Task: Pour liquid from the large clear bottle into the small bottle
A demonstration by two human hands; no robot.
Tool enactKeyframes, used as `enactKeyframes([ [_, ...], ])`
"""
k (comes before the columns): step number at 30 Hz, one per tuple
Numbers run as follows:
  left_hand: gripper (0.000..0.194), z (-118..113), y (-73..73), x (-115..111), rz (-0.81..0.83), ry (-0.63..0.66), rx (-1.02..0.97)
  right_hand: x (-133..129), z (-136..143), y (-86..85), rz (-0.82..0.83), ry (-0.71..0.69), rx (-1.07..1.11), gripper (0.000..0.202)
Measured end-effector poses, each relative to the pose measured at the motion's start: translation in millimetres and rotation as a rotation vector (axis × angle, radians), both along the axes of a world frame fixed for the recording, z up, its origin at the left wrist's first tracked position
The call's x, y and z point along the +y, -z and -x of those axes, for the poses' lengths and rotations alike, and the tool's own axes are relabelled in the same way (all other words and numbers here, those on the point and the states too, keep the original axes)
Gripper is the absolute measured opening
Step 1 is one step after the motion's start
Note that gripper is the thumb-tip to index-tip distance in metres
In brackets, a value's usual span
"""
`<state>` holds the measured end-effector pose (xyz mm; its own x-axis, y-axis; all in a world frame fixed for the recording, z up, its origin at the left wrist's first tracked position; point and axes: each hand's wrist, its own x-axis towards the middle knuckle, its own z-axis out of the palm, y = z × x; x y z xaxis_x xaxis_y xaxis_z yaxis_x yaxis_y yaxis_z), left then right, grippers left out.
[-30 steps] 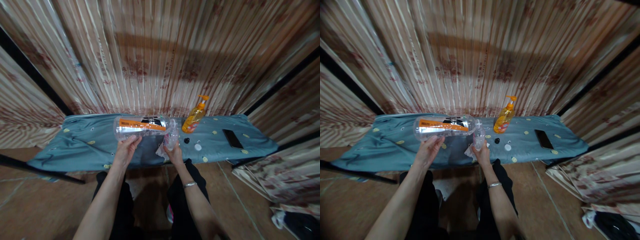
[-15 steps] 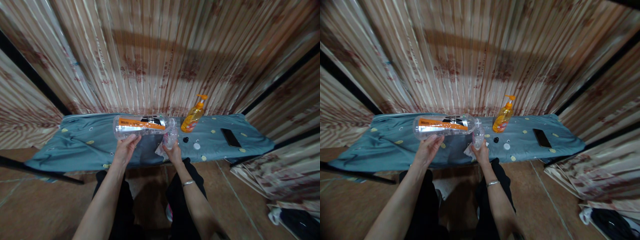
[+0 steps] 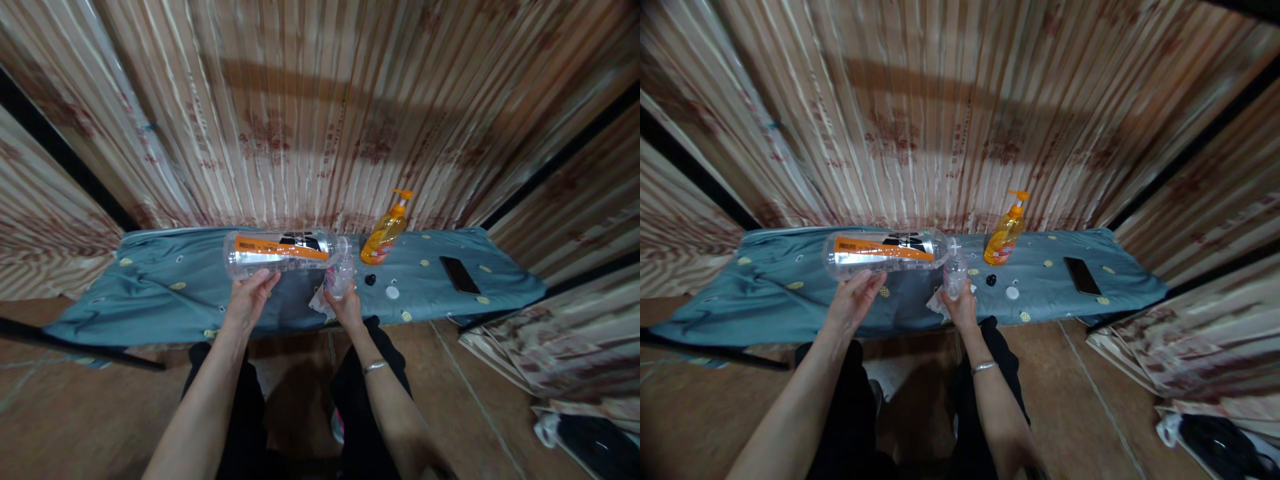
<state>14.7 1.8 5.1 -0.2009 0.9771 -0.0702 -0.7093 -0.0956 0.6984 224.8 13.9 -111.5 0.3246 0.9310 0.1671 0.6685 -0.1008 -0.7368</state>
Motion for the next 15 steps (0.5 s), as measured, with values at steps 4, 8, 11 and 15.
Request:
enactKeyframes([
  [4, 0.025, 0.2, -0.6, -0.1, 0.013, 0.002, 0.014, 0.3, 0.1, 1.1, 0.013, 0.006, -0.018, 0.060],
  [8, 0.025, 0.8, -0.6, 0.2, 0.005, 0.003, 0.018, -0.4, 0.3, 0.6, -0.005, -0.009, -0.007, 0.058],
  [11, 0.027, 1.2, -0.9, 0.4, 0.008, -0.002, 0.017, -0.9, 0.7, -0.2, -0.016, -0.011, 0.007, 0.056],
  [15, 0.025, 1.6, -0.9, 0.7, 0.026, -0.006, 0.035, -1.2, 1.4, -1.3, -0.022, -0.017, 0.018, 0.057],
])
